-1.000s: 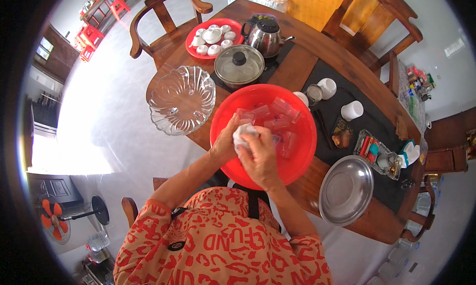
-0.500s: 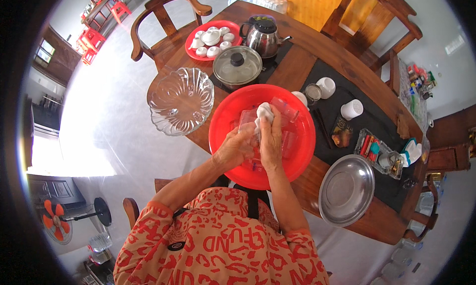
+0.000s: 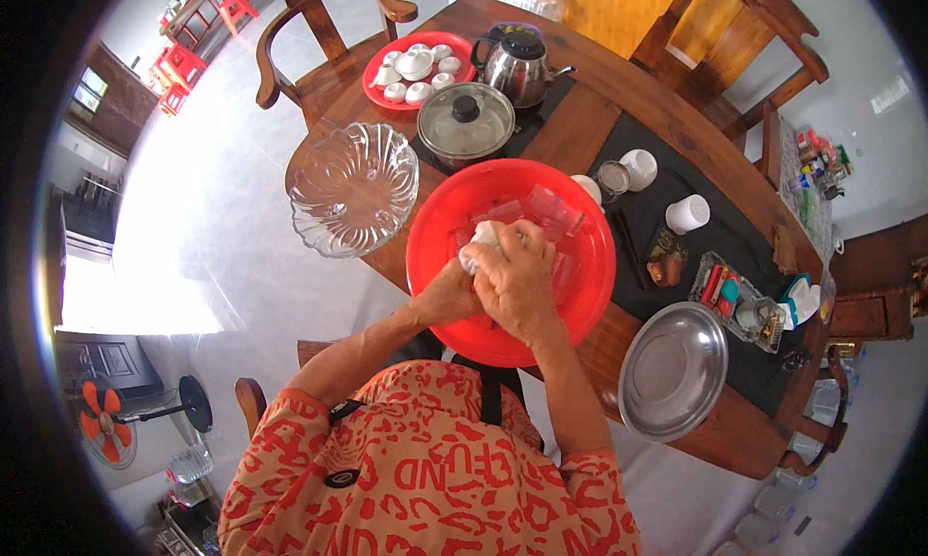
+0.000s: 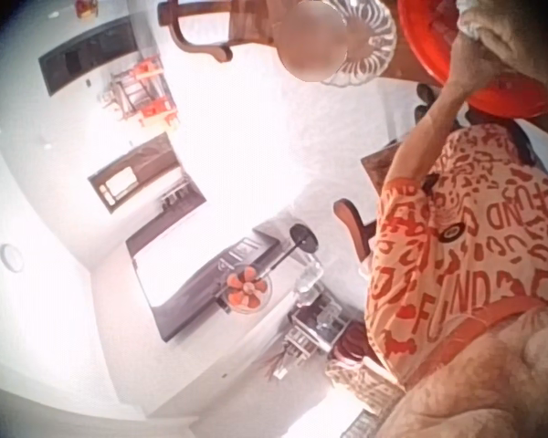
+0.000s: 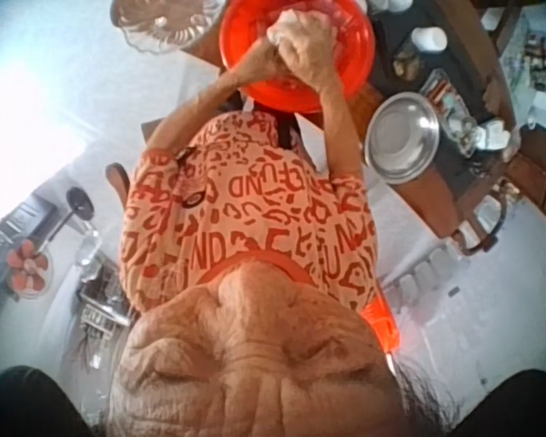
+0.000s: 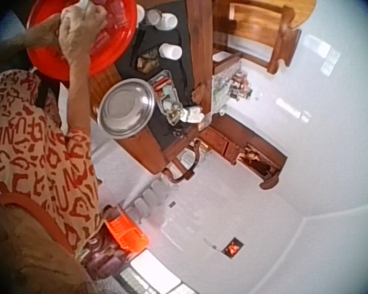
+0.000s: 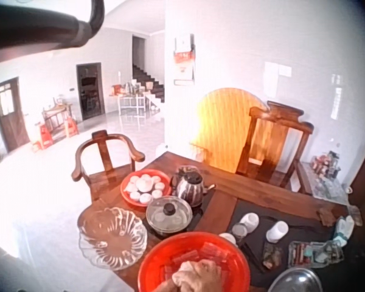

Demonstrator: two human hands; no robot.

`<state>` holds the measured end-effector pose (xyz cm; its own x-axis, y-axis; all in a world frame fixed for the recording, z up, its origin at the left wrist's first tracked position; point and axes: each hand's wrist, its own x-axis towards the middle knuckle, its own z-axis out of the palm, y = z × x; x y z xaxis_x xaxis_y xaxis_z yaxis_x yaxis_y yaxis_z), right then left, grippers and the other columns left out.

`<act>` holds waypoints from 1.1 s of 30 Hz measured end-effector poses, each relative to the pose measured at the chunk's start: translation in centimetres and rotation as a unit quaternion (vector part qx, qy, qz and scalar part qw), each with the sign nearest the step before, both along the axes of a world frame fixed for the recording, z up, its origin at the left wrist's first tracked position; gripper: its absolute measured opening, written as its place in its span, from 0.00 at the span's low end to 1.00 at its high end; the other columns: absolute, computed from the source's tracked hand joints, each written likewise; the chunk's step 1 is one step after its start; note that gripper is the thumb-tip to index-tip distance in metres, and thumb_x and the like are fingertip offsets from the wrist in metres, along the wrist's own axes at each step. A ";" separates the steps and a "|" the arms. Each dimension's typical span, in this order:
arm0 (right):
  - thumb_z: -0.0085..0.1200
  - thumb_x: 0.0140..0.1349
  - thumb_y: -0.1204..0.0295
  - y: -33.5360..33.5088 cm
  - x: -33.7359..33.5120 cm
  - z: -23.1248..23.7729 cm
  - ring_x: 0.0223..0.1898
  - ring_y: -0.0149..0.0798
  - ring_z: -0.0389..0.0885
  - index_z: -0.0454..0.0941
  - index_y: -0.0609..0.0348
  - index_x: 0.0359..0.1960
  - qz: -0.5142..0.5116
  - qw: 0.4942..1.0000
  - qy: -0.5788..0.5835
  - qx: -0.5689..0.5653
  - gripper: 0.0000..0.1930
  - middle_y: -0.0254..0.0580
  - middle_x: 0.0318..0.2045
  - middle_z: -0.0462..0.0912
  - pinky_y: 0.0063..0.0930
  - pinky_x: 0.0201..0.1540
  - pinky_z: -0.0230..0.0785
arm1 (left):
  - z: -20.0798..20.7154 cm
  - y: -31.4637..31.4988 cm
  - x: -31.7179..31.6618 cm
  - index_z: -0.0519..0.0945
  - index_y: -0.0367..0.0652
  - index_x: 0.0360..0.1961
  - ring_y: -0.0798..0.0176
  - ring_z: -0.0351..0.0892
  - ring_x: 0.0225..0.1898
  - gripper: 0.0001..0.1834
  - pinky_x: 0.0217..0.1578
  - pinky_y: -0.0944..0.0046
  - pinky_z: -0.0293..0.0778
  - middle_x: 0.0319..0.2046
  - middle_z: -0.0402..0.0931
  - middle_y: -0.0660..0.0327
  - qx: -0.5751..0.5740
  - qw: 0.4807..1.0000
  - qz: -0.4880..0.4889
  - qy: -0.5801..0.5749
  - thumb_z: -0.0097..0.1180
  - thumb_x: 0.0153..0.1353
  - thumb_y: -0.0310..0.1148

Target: The person dries small clear glasses and a glass bowl using a white cloth. They pick up each glass from a red plastic basin, wipe it thoroughly, and place it into a metal tray. The person also wipes the glass bowl and places it on the table.

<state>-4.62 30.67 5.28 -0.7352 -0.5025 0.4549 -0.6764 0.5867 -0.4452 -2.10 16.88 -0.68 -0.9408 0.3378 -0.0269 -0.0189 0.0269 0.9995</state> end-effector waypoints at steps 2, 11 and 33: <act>0.49 0.50 0.77 0.7 -1.8 -0.8 0.44 0.46 0.71 0.80 0.53 0.38 0.055 0.994 -0.061 -0.071 0.13 0.41 0.42 0.78 0.41 0.51 0.59 | 0.2 -0.1 0.3 0.67 0.42 0.55 0.66 0.73 0.49 0.31 0.49 0.63 0.70 0.45 0.73 0.61 -0.106 0.994 -0.006 0.016 0.63 0.48 0.24; 0.39 0.59 0.74 3.0 -3.3 -3.8 0.42 0.30 0.75 0.73 0.63 0.46 0.042 0.619 -0.564 -0.545 0.16 0.36 0.41 0.78 0.25 0.47 0.67 | 0.8 0.2 0.0 0.64 0.37 0.55 0.67 0.69 0.51 0.34 0.49 0.64 0.71 0.50 0.69 0.61 0.090 0.996 -0.002 0.001 0.63 0.45 0.20; 0.48 0.62 0.76 -0.6 2.4 -3.6 0.53 0.42 0.71 0.71 0.62 0.51 -0.104 0.818 -0.212 -0.524 0.15 0.45 0.52 0.72 0.36 0.56 0.64 | 0.7 2.7 -1.0 0.60 0.51 0.64 0.62 0.70 0.53 0.29 0.51 0.58 0.72 0.54 0.68 0.63 0.343 0.908 0.115 -0.211 0.52 0.65 0.42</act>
<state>-2.18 30.07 1.69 -0.9586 0.1571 0.2375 -0.2648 -0.1855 -0.9463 -3.10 19.56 0.02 -0.9435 0.2070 -0.2588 -0.3303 -0.6519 0.6826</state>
